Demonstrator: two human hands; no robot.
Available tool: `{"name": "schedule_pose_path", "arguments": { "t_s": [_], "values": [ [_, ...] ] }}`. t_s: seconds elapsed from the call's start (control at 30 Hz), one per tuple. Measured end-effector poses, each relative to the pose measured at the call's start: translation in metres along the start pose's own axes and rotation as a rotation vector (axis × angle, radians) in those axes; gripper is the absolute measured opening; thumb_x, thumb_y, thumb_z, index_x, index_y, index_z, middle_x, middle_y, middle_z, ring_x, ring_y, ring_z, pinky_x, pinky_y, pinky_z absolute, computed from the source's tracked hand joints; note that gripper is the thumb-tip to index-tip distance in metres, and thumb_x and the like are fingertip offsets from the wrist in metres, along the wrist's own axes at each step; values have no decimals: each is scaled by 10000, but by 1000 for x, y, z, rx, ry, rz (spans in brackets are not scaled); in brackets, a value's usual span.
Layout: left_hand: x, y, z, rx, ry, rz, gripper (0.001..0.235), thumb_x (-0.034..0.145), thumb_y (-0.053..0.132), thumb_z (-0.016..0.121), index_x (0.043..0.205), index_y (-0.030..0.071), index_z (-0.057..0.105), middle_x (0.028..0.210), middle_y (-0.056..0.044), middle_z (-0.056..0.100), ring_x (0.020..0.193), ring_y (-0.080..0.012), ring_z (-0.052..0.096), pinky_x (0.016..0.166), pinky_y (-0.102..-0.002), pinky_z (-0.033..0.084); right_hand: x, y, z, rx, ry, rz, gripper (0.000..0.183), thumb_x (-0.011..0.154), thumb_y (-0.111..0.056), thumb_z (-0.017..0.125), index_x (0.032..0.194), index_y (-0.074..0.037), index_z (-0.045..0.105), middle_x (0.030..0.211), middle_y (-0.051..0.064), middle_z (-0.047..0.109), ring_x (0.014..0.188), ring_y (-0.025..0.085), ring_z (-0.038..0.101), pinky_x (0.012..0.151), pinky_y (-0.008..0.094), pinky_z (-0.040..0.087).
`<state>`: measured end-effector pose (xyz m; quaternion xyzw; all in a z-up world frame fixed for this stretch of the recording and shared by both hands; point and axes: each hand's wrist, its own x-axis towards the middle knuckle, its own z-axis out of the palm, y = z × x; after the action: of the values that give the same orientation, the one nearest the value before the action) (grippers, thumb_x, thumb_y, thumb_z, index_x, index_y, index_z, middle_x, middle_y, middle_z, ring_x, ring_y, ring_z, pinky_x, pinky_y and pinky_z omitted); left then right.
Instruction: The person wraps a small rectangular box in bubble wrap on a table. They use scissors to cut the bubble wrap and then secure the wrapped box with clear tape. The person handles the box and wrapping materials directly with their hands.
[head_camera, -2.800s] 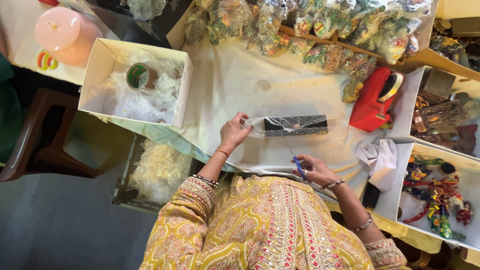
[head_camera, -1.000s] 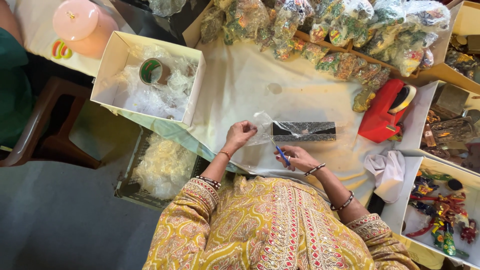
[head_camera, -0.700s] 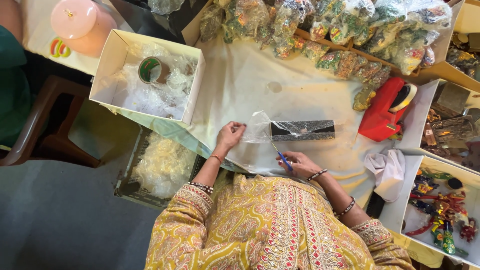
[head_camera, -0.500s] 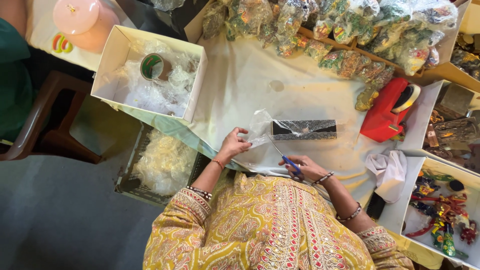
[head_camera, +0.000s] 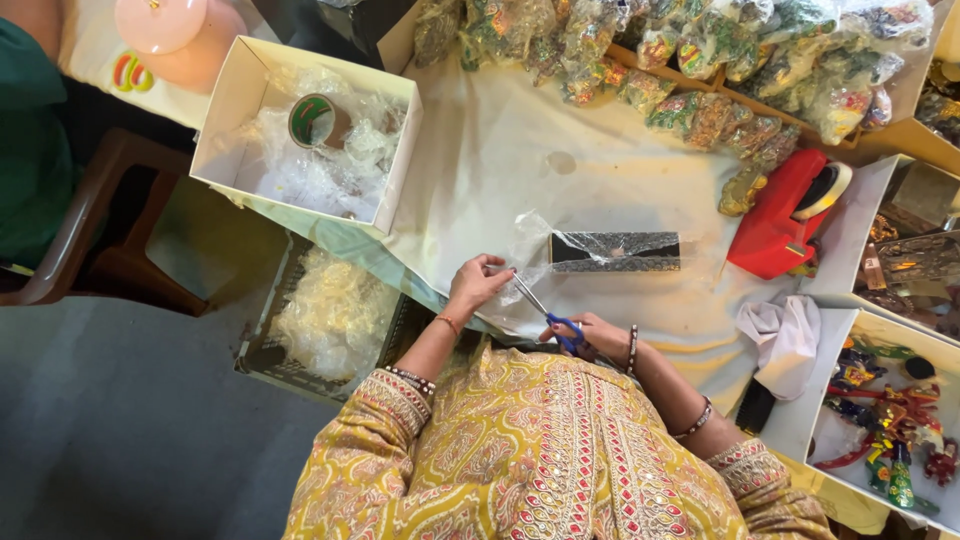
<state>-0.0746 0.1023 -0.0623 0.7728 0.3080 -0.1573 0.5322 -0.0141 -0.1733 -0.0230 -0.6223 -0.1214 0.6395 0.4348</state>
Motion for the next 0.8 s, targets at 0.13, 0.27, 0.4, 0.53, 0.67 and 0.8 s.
{"name": "schedule_pose_path", "arguments": {
  "t_s": [0.13, 0.27, 0.4, 0.53, 0.67, 0.8],
  "values": [
    [-4, 5, 2, 73, -18, 14, 380, 806, 433, 779, 1047, 140, 805, 845, -8, 797, 744, -101, 737, 687, -265, 555, 3, 24, -4, 149, -3, 26, 531, 953, -487, 634, 1223, -45, 754, 673, -53, 610, 528, 28, 486, 459, 200, 346],
    [-5, -1, 13, 48, -10, -31, 306, 859, 410, 738, 978, 138, 811, 779, 4, 794, 681, -80, 740, 657, -251, 550, -6, 19, 7, 296, 2, 52, 554, 937, -497, 631, 1186, -13, 732, 682, -41, 634, 539, 38, 544, 473, 196, 398],
    [-9, -3, 12, -13, -11, -68, 279, 861, 402, 752, 930, 132, 778, 757, 2, 786, 646, -88, 736, 631, -244, 547, -11, 23, 7, 344, -37, 11, 591, 902, -523, 646, 1188, -13, 732, 680, -47, 636, 528, 36, 542, 455, 196, 390],
    [-7, -7, 14, -2, -52, -84, 283, 853, 413, 759, 878, 132, 785, 728, 9, 772, 631, -77, 727, 623, -234, 541, -24, 42, -5, 300, -30, -4, 632, 884, -535, 664, 1190, 14, 730, 750, -60, 671, 607, 17, 575, 506, 185, 418],
    [-15, -5, 15, -128, -72, -81, 291, 875, 371, 729, 796, 98, 787, 687, -9, 762, 608, -83, 718, 589, -235, 547, -26, 40, -6, 285, -42, 29, 652, 869, -570, 678, 1194, -8, 741, 731, -59, 658, 574, 19, 546, 478, 181, 393],
    [-28, 9, 14, -187, -70, -67, 296, 893, 339, 716, 765, 79, 773, 680, -29, 756, 590, -90, 714, 578, -233, 553, -2, 39, -4, 285, -67, 7, 606, 924, -540, 636, 1240, -29, 716, 731, -60, 650, 587, 28, 573, 503, 187, 429]
  ]
}}
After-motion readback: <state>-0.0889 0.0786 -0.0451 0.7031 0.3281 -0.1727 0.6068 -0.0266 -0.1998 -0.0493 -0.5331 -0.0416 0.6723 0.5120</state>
